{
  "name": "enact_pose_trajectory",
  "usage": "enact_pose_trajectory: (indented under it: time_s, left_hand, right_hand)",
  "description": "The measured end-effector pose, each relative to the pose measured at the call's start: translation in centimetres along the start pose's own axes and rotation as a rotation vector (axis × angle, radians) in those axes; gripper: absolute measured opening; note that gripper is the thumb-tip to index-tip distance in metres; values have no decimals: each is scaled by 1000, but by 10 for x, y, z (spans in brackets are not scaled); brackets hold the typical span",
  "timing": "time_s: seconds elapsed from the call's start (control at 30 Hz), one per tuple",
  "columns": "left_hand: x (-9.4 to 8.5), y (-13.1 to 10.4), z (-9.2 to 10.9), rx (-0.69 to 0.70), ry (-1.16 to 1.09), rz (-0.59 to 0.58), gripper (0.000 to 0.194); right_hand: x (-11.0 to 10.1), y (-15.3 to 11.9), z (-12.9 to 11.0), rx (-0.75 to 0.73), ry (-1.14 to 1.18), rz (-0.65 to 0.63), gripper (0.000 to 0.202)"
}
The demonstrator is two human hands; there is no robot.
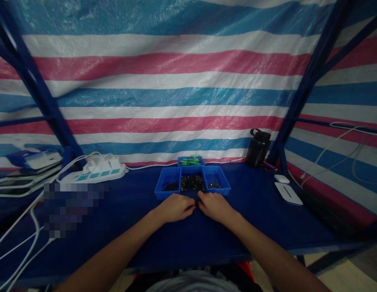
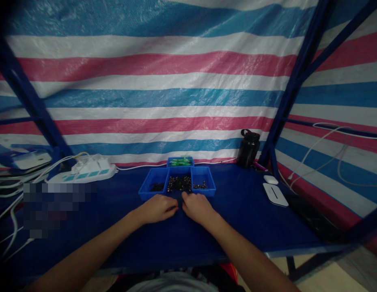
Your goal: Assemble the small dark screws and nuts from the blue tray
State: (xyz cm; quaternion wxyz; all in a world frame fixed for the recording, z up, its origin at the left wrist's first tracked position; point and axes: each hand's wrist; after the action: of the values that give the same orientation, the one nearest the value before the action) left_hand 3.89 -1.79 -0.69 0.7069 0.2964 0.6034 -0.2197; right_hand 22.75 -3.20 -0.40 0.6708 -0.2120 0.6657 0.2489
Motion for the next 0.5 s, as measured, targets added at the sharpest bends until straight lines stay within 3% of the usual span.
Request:
enact_pose_trajectory:
  time_s: [0.13, 0.37, 0.5]
  left_hand:
    - [-1, 0, 0, -7, 0, -18, 16]
    - [1, 0, -2, -36, -2, -14, 14]
    - [1, 1, -3, -96, -1, -14, 13]
  right_hand:
    - [1, 1, 2, 62, -17, -11, 22]
    - [-2, -1, 2, -170, 195, 23, 15]
    - [1, 0, 6, -215, 314, 75, 13]
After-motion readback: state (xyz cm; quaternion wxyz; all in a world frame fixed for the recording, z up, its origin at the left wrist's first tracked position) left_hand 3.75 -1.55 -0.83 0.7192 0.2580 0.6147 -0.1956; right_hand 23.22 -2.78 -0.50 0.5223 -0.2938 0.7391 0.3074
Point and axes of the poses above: each hand's wrist, its own y-axis towards the middle knuckle, its own x-axis out of the palm, z = x × y, and after that the axes turned 11 degrees about -x, right-handed
